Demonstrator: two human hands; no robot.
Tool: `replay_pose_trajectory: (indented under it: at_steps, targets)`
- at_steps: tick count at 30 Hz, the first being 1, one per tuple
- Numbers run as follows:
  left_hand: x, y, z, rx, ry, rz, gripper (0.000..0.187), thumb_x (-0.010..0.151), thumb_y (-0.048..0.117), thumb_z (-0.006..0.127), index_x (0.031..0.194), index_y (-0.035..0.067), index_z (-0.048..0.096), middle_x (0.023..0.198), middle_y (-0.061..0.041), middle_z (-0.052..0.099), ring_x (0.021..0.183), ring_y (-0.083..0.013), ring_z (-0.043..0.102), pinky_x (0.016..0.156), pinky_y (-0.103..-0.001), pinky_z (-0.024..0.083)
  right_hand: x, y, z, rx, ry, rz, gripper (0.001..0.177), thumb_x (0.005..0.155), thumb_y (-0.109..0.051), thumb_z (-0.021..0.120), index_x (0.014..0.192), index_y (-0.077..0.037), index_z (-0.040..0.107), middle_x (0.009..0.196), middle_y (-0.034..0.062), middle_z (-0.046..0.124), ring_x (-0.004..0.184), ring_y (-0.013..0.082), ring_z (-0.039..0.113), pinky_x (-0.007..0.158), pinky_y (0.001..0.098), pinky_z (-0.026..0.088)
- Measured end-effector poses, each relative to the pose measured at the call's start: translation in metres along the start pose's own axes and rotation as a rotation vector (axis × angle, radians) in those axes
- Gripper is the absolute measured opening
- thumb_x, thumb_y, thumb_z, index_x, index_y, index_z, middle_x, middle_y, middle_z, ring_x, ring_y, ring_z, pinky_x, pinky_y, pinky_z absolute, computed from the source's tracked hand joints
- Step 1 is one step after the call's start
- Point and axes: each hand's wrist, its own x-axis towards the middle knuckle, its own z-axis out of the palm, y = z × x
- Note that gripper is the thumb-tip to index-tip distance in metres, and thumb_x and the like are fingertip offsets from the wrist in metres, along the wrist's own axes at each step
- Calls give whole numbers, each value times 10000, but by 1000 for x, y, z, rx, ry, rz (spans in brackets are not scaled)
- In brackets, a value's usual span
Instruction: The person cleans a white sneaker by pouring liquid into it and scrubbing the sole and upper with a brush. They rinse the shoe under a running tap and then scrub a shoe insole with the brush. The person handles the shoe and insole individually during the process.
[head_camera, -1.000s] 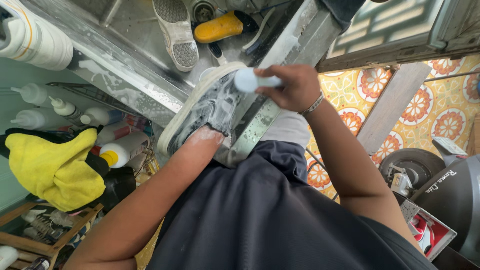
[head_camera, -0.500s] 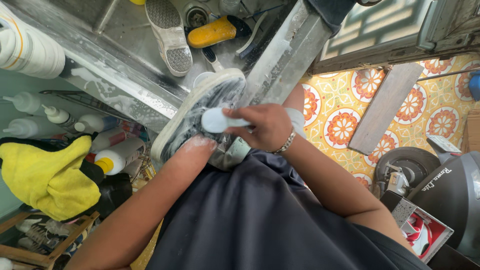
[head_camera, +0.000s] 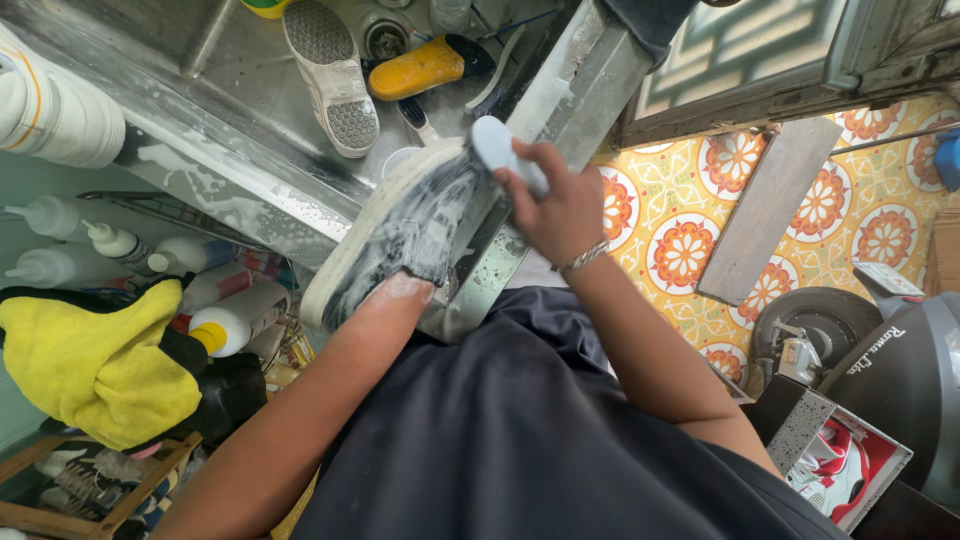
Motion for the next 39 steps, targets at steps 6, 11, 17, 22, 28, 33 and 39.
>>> replay_pose_trajectory:
  at_steps: [6,11,17,22,28,33,39]
  targets:
    - [-7,-13,-19,-40,-15,-34,201,889,155,534,962,65,698,867,-209,713,802,-399,703,728,-533,551,-35,-37,8,206,-44,-269,373,931,-343,789,1239,-179,656,866,98,734,727,290,737,635,388,564]
    - [-72,-66,-40,-118,-59,-188,200,902,155,530,969,59,693,868,-220,710,802,-412,700,731,-542,551,36,-13,-1,-126,41,-156,317,963,-348,794,1203,-176,678,777,85,732,668,278,717,568,404,529]
    - [-96,-94,-33,-236,222,-218,181,890,147,540,932,38,678,800,-236,696,722,-442,688,660,-572,544,77,-24,82,-502,-504,-307,299,919,-173,662,1215,-139,673,1012,155,725,802,333,729,628,458,561]
    - [-95,-90,-30,-165,112,-251,200,928,155,516,937,63,693,849,-223,700,757,-420,693,692,-562,545,92,-57,167,-800,-1045,-292,249,955,-143,618,1188,-107,695,1152,142,720,977,324,723,754,448,576]
    - [-89,-88,-34,-169,45,-259,199,915,147,520,998,53,675,953,-234,696,872,-420,680,800,-539,531,102,-55,174,-752,-1166,-211,308,926,-135,629,1223,-99,705,1238,127,712,1118,308,700,870,433,570]
    - [-93,-98,-27,-224,-14,-248,221,904,140,524,1050,44,660,1040,-244,692,967,-420,670,889,-520,520,91,-25,115,-636,-833,-328,322,1014,-134,531,1311,-95,649,1132,150,707,1013,339,713,835,451,575]
    - [-77,-115,-13,-460,99,-193,315,876,131,550,1150,-11,614,1187,-285,648,1125,-437,611,1003,-470,485,44,-31,6,-91,-354,-298,527,991,-130,617,1508,-155,519,1188,153,664,963,366,685,791,454,543]
